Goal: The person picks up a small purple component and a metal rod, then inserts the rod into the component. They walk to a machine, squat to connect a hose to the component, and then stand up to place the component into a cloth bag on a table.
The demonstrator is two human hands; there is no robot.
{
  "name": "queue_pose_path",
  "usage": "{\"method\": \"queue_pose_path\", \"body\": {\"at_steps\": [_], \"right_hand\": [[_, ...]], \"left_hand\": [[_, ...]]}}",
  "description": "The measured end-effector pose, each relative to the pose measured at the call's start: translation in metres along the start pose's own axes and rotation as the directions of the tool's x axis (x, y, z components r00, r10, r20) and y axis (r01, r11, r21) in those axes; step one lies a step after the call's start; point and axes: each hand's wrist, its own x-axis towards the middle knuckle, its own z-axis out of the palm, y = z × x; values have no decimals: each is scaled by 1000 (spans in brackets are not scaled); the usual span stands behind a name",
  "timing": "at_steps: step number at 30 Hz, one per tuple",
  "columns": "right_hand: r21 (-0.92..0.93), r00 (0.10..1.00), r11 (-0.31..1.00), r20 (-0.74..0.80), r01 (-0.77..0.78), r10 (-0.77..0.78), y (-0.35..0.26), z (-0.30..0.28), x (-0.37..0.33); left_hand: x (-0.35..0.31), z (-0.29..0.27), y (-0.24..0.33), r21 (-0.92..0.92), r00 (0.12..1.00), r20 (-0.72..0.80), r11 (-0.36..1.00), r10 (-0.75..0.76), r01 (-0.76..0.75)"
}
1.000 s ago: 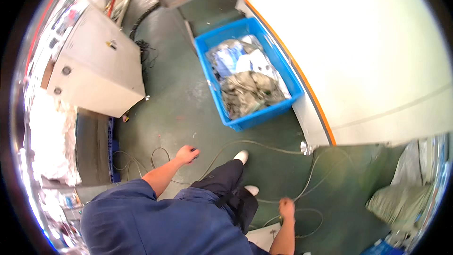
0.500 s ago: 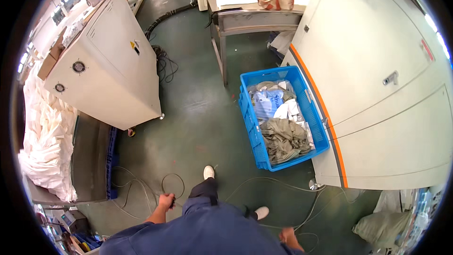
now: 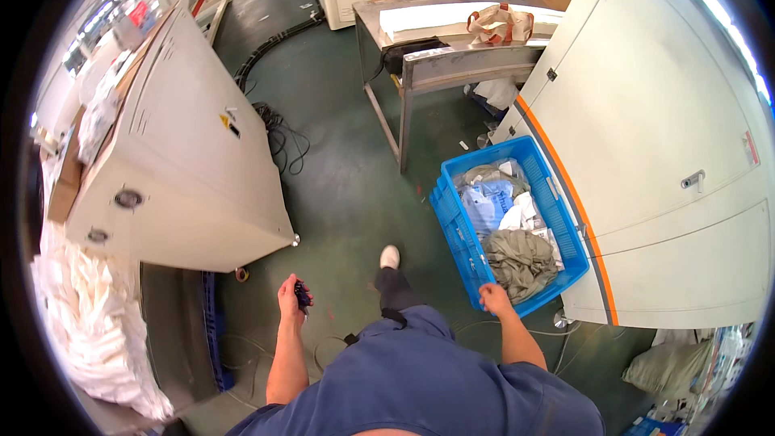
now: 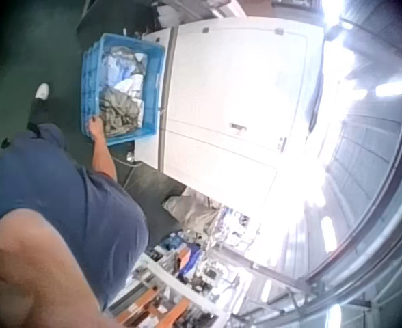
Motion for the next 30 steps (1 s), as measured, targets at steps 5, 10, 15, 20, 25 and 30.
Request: {"method": "queue_pose_path", "body": {"at_steps": [5, 10, 15, 20, 25, 30], "right_hand": [[10, 946, 946, -3, -324, 324, -3, 22, 46], [-8, 916, 924, 125, -383, 381, -43, 47, 144], [312, 992, 947, -76, -76, 105, -211, 20, 193], [403, 972, 915, -222, 19, 78, -291, 1, 225], [563, 887, 816, -299, -133, 351, -246, 44, 212], [752, 717, 548, -148, -366, 681, -203, 166, 159]], "left_hand": [[99, 57, 66, 22, 997, 11, 997, -76, 76], [204, 98, 144, 92, 999, 22, 995, -25, 23], [289, 202, 220, -20, 985, 164, 998, -59, 64], [376, 337, 279, 156, 885, 455, 987, -98, 30], [414, 511, 323, 242, 672, 721, 970, -169, -15], [384, 674, 339, 302, 350, 895, 953, -277, -17]]}}
